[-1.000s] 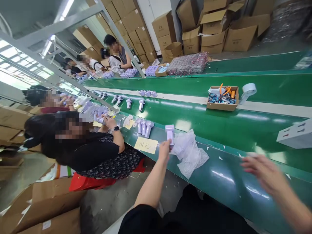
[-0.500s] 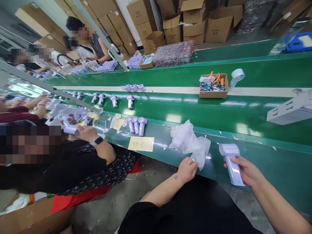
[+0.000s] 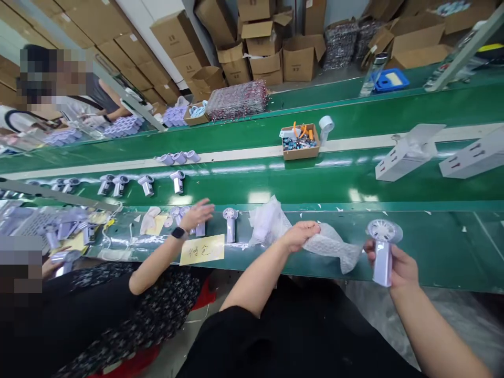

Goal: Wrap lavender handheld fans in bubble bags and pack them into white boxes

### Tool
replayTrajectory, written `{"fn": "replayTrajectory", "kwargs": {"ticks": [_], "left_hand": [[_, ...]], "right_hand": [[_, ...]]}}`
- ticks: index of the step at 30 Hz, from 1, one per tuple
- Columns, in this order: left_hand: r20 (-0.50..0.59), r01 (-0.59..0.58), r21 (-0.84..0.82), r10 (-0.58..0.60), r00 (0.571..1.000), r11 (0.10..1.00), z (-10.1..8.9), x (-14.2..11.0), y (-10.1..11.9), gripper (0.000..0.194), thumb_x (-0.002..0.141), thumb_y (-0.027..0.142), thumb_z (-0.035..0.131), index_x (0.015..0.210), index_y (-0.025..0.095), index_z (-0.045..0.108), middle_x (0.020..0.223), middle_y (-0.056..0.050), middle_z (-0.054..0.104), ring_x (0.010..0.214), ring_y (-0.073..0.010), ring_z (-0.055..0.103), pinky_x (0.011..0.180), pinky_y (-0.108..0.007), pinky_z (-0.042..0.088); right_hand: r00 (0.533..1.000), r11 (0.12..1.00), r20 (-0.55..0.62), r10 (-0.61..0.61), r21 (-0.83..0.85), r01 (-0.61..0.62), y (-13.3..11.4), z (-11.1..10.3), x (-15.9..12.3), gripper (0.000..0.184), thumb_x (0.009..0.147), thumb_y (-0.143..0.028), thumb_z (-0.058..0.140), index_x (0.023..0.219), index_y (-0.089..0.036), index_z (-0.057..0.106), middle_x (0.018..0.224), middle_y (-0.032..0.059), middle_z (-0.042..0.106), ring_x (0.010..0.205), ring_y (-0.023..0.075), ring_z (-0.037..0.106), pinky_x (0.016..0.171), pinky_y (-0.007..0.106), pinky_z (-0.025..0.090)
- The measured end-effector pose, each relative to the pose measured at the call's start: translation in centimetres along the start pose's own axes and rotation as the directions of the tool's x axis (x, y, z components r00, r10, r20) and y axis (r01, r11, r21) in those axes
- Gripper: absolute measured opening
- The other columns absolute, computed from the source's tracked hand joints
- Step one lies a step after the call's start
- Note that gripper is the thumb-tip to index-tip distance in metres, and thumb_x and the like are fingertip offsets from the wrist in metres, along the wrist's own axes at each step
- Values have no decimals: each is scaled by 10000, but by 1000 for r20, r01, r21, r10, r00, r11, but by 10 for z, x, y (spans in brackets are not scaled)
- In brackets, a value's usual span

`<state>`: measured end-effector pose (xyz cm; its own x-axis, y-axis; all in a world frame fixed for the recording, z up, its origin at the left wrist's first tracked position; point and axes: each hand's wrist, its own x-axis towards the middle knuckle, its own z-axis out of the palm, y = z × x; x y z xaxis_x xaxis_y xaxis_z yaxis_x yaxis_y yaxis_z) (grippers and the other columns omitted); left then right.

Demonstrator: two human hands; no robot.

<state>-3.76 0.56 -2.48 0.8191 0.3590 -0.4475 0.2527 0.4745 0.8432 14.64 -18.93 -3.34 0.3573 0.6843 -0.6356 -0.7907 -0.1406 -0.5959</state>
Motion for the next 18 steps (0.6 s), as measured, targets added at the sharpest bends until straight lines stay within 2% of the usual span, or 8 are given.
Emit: {"fn": "replayTrajectory", "kwargs": {"ticks": [3,6,8,9,11,12,14,18], "left_hand": [[-131,-17,498,95,987,867,-14,35,29,282,776,414,617,712,140,609,661,-22,558,635,-134,530,635,-261,428],[-273,-32,716,322,906,697,-2,47,27,200,891,271,454,834,156,608,820,-69,581,837,-178,546,801,-316,425],[-181,-95,855,467,865,509,17,36,0,208,910,272,408,937,167,585,912,-85,573,921,-193,526,860,-342,413],[-67,-145,911,485,872,386,28,26,-18,196,890,309,455,966,173,574,936,-84,570,942,-203,518,866,-349,416],[180,-263,941,342,922,214,42,7,-58,330,777,405,616,1004,171,563,983,-95,556,949,-235,513,813,-353,449],[203,-255,952,276,940,168,45,1,-76,329,749,372,651,985,159,568,1001,-109,552,968,-252,508,807,-365,452],[141,-185,960,206,968,212,44,-4,-101,144,770,238,615,879,149,584,951,-105,566,963,-246,514,830,-373,444],[-173,10,817,228,958,577,39,10,-106,82,797,136,523,746,166,580,785,-34,592,818,-168,551,791,-312,445]], "right_hand": [[998,1000,66,7,-9,-7,3,-1,23,360,630,-240,696,977,-233,600,1014,64,680,1011,286,621,828,493,530],[994,991,43,98,86,-101,24,6,45,304,643,-152,694,920,-227,594,935,22,698,1057,295,603,872,582,490],[993,977,-7,120,179,-117,34,8,57,265,662,-167,686,904,-220,591,877,7,704,1014,288,628,865,591,496],[993,971,-25,114,214,-106,35,7,61,258,670,-176,681,908,-220,590,876,2,705,1004,284,634,868,588,500],[994,970,-53,95,231,-80,28,-1,63,253,679,-178,675,914,-221,591,880,-1,709,984,270,645,879,555,514],[993,975,-68,92,207,-76,21,-8,62,247,681,-177,677,909,-218,594,874,4,712,962,259,655,881,522,526],[990,989,-85,111,110,-102,3,-23,53,228,684,-197,685,898,-208,605,856,28,716,893,242,677,857,443,558],[974,970,-7,228,-87,-227,-16,-44,14,293,633,-255,735,899,-202,624,837,74,708,780,256,687,714,380,601]]}}
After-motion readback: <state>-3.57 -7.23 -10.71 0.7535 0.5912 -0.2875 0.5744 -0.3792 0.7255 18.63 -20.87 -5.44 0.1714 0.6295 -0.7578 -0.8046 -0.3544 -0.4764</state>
